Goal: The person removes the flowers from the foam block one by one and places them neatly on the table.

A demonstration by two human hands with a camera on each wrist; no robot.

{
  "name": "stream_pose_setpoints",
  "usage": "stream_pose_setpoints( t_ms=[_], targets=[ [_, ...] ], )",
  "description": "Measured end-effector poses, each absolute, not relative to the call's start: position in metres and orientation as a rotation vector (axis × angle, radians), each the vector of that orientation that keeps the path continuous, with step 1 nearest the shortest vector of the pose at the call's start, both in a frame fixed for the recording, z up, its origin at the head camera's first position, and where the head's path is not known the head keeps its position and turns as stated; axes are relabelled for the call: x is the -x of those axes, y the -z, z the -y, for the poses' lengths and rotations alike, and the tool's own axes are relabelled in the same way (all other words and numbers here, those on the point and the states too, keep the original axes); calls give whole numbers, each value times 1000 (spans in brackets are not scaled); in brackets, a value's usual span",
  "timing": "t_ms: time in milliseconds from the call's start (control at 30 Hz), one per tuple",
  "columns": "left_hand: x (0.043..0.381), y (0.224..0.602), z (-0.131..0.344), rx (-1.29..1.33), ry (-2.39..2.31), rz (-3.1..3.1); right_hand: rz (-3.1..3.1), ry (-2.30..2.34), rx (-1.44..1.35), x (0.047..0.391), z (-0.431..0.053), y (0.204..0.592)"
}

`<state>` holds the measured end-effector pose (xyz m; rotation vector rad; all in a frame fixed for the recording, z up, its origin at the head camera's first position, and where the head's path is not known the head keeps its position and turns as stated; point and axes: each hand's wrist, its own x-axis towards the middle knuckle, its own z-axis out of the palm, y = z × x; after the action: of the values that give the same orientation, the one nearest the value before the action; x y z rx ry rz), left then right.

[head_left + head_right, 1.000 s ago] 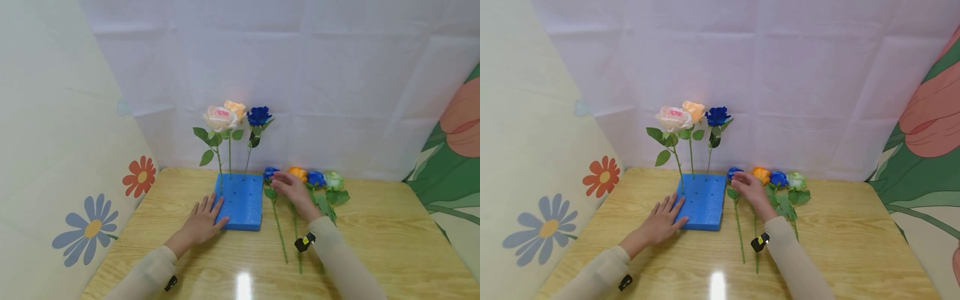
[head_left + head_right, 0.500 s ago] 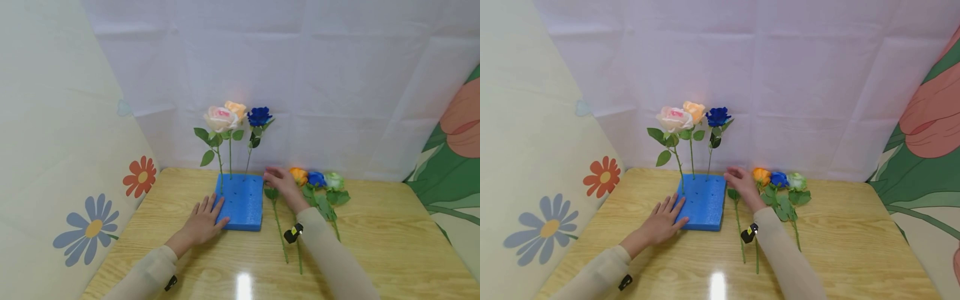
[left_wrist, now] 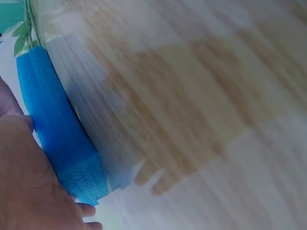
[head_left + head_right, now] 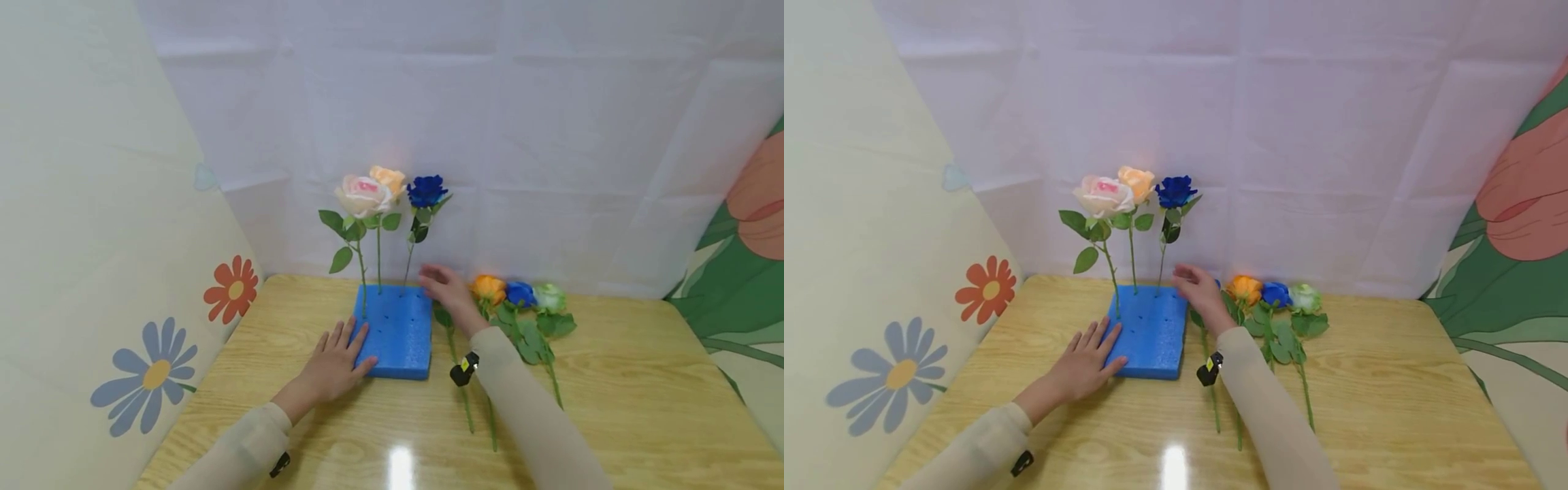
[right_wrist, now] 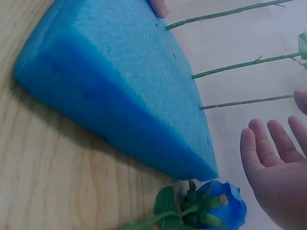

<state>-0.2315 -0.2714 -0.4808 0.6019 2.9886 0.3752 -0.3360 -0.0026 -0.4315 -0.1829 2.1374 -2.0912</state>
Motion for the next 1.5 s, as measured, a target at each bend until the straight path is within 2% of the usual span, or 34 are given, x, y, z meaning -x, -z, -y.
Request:
stream_pose_setpoints(
  t_ms=[967,1500],
  targets=[
    [228,475,266,-561,-288,-2989,-2180,2175,135,355,43,429],
    [229,478,269,-583,-311,-2998,-2063,2350,60,357,42,415]
  ],
)
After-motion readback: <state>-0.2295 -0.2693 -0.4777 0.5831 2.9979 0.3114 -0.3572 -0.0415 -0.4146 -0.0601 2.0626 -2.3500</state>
